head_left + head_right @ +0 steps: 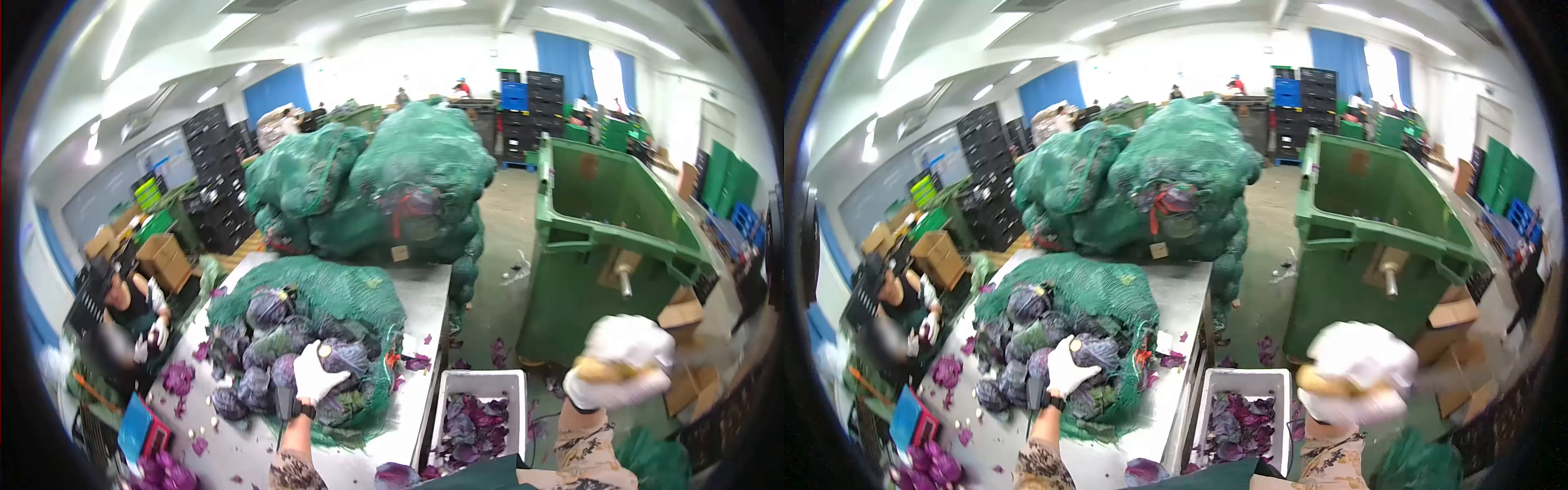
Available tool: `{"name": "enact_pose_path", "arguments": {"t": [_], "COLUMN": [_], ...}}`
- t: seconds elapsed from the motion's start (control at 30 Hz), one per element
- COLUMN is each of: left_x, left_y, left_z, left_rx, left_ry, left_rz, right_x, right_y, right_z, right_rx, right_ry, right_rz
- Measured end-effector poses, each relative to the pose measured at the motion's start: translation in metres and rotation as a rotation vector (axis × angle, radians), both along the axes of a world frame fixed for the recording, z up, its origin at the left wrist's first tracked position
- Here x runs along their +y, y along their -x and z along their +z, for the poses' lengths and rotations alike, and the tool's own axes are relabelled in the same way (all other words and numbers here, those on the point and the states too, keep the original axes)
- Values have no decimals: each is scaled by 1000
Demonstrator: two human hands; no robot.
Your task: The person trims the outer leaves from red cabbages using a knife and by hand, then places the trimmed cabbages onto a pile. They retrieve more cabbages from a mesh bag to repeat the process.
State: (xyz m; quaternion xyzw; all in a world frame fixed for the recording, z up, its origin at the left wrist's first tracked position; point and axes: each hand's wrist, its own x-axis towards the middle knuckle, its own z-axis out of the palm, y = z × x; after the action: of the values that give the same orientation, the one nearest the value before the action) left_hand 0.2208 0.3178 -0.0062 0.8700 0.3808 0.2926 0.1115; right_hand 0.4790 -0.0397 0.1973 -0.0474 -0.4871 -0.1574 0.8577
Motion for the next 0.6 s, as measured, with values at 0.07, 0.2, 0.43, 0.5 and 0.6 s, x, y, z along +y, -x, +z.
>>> {"name": "enact_pose_path", "arguments": {"t": [0.07, 0.2, 0.43, 0.5, 0.6], "left_x": [-9, -22, -101, -126, -161], "left_y": [0, 7, 76, 101, 152], "left_z": [2, -24, 4, 16, 17], "left_rx": [-48, -325, -823, -850, -745], "left_ry": [12, 225, 730, 748, 700], "left_rz": [22, 30, -94, -62, 99], "right_x": [-19, -46, -16, 5, 28], "right_y": [2, 14, 23, 31, 58], "right_z": [27, 72, 78, 76, 70], "right_rx": [-203, -828, -1187, -1211, -1244], "right_ry": [-110, 154, 276, 202, 57], "right_rz": [-165, 1066, 1996, 2023, 1983]}}
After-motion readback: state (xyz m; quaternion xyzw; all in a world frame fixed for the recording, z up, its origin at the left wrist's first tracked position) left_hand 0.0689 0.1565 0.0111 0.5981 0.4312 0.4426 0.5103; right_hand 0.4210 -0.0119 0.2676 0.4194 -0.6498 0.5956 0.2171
